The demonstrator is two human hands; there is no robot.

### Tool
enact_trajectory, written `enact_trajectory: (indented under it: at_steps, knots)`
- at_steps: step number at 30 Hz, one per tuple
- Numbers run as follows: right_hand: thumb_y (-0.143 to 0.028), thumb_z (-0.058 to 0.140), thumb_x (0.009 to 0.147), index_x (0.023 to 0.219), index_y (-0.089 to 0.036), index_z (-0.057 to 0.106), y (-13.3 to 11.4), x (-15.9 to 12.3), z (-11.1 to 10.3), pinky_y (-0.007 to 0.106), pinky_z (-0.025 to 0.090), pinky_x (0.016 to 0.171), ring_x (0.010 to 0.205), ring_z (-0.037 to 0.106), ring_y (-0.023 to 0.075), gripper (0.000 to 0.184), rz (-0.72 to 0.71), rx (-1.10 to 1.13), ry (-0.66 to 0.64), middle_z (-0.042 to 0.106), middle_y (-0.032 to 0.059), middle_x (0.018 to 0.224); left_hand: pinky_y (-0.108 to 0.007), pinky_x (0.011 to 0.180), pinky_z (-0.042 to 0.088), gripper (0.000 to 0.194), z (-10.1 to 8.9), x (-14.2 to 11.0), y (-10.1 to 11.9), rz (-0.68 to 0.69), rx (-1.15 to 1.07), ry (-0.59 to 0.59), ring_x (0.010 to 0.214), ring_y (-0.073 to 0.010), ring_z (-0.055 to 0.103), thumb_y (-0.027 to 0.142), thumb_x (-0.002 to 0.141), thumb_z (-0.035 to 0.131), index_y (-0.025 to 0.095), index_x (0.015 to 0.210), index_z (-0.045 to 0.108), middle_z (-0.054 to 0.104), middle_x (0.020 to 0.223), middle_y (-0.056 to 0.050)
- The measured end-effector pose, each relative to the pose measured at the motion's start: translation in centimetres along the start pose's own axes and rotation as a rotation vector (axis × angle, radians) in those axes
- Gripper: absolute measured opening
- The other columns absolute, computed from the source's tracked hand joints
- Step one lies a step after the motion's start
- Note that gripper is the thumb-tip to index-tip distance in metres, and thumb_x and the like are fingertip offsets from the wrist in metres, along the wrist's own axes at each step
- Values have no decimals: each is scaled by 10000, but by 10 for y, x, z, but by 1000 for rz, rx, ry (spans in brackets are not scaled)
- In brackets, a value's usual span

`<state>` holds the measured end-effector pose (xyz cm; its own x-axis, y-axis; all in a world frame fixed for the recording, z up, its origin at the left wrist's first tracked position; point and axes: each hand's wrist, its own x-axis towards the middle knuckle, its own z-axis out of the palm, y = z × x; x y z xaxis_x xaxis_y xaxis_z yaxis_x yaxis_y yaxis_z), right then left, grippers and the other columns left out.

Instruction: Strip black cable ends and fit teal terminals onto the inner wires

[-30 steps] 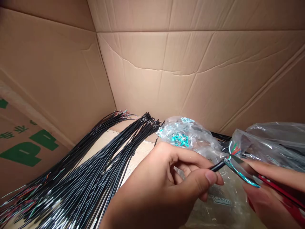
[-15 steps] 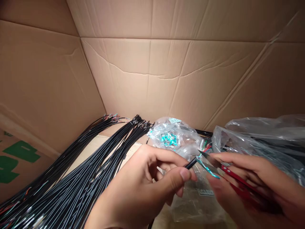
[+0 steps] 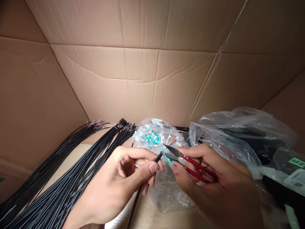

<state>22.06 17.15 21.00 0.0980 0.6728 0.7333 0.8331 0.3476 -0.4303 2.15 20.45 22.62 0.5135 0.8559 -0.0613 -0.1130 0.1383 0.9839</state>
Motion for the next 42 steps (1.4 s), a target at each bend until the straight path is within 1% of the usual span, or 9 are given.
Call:
enact_trajectory:
  at_steps: [5,10,13,16,20,25,31,34,42]
  knots:
    - [-334,702,858,864,-254,651,-7,7,-1,192,469,446,436,568,91,94,-12,55,-76,649,-77,576,-218,612,454,246,-3,0,-5,76,58,40,651,-111,561,415,941,687,171,942,720,660,752,-12]
    - [-294,693,870,853,-232,645,-8,10,-2,212,434,424,405,500,87,80,22,145,-133,577,-86,528,-222,601,420,312,-6,3,-1,52,148,-13,652,-107,533,438,961,653,139,891,711,639,747,-19]
    - [-271,695,861,863,-237,637,-7,10,-2,209,439,448,407,470,78,66,-11,137,-125,536,-99,519,-227,617,425,314,-7,2,-1,49,175,14,687,-114,536,450,958,657,144,933,724,656,782,-28]
    - [-241,697,857,891,-246,645,-7,11,-2,186,458,497,456,520,65,62,-42,123,-107,576,-101,573,-232,618,430,343,-7,1,-1,29,178,53,703,-123,539,469,945,669,145,1039,732,668,806,-39]
    - [-233,700,865,892,-242,652,-7,12,-1,165,480,546,516,586,60,56,-68,102,-99,634,-93,629,-224,586,413,370,-7,2,0,16,170,46,680,-119,530,479,921,696,129,1030,742,649,762,-35]
    - [-229,695,878,865,-240,654,-6,13,-1,153,491,575,575,644,62,44,-98,90,-89,695,-88,689,-212,552,421,391,-5,3,-1,24,154,89,624,-114,532,494,866,750,137,1025,750,663,708,-30]
    - [-201,693,885,863,-251,649,-6,15,-1,127,486,609,583,630,44,70,-123,113,-90,678,-108,688,-235,563,476,367,-9,-2,-7,45,221,158,686,-161,612,453,835,788,157,1051,760,722,826,-78]
    - [-191,698,884,867,-251,650,-5,15,0,126,485,623,596,628,43,79,-130,117,-94,682,-109,703,-236,547,474,366,-11,-2,-8,46,232,172,691,-174,628,442,829,794,155,1055,767,724,822,-85]
    - [-166,711,878,854,-236,644,0,13,8,154,447,603,580,565,43,100,-107,165,-121,648,-105,688,-238,542,442,352,-16,1,-6,48,311,155,685,-172,604,426,837,774,140,1043,762,715,826,-85]
